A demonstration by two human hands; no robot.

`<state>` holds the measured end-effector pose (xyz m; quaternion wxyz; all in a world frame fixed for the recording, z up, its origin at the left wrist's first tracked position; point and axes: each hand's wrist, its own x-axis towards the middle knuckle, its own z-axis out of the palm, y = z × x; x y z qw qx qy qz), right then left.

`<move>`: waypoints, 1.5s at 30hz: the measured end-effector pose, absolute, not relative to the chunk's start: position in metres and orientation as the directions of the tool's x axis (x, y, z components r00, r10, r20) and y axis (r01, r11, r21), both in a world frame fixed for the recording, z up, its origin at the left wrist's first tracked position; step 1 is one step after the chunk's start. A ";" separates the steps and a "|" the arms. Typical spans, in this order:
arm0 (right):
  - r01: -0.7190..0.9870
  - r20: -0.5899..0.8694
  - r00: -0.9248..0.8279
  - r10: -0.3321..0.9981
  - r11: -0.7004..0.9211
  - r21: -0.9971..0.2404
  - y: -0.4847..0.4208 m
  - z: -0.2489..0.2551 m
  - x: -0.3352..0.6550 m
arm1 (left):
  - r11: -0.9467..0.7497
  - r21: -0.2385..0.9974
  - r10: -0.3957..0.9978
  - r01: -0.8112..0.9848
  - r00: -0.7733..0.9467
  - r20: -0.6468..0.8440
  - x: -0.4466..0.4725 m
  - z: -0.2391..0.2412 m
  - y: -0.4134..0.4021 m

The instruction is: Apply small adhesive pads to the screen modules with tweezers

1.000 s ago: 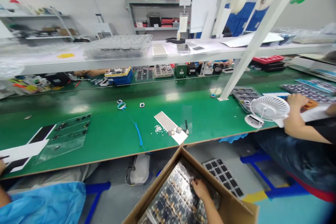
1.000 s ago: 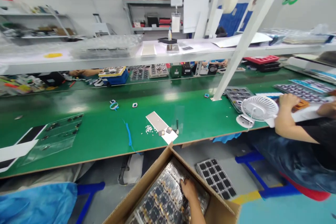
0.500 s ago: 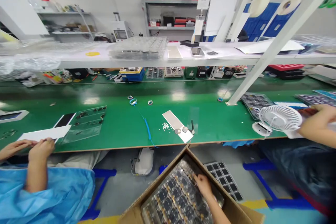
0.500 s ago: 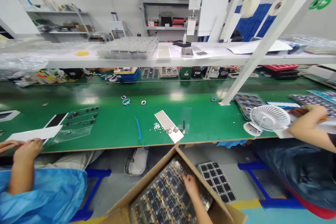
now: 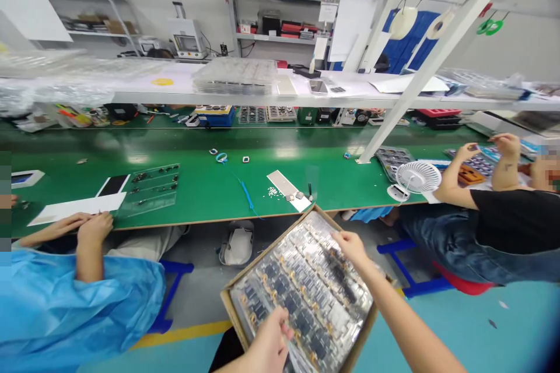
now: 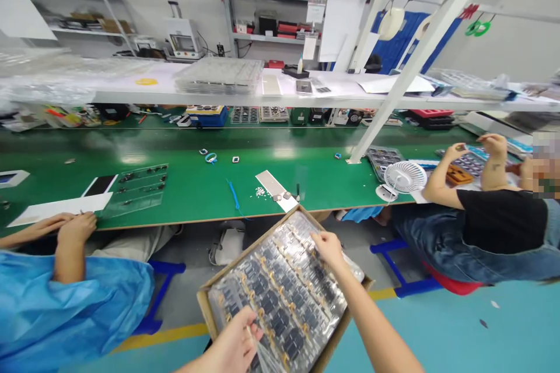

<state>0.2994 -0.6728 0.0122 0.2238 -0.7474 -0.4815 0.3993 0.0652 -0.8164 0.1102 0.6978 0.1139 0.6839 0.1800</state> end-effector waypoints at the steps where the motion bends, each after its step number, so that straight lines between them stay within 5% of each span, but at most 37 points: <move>1: 0.521 -0.372 0.217 0.903 -0.429 -0.737 -0.672 0.032 0.301 | 0.911 0.388 0.394 -0.138 0.023 -0.919 0.057 0.124 -0.817; 6: 0.360 -0.296 0.167 0.941 -0.337 -0.870 -0.673 0.139 0.304 | 0.871 0.406 0.450 -0.278 0.115 -0.886 0.010 0.211 -0.814; 16: -0.065 -0.178 0.013 0.984 -0.176 -0.982 -0.686 0.308 0.243 | 0.543 0.741 0.806 -0.395 -0.004 -0.593 -0.078 0.359 -0.749; 21: -0.315 -0.144 -0.004 0.990 -0.138 -0.939 -0.696 0.322 0.174 | 0.449 0.881 0.877 -0.149 -0.113 -0.467 -0.133 0.386 -0.675; 30: -0.632 -0.198 -0.264 0.944 -0.324 -0.703 -0.689 0.260 -0.001 | 0.393 0.834 0.915 0.388 -0.253 -0.314 -0.233 0.282 -0.507; 37: -0.791 -0.430 -0.204 0.879 -0.407 -0.457 -0.667 0.155 -0.108 | 0.330 0.696 0.941 0.638 -0.158 -0.300 -0.271 0.182 -0.430; 45: -0.875 -0.620 -0.096 0.779 -0.363 -0.321 -0.642 0.050 -0.194 | 0.260 0.551 0.941 0.793 -0.082 -0.327 -0.290 0.103 -0.382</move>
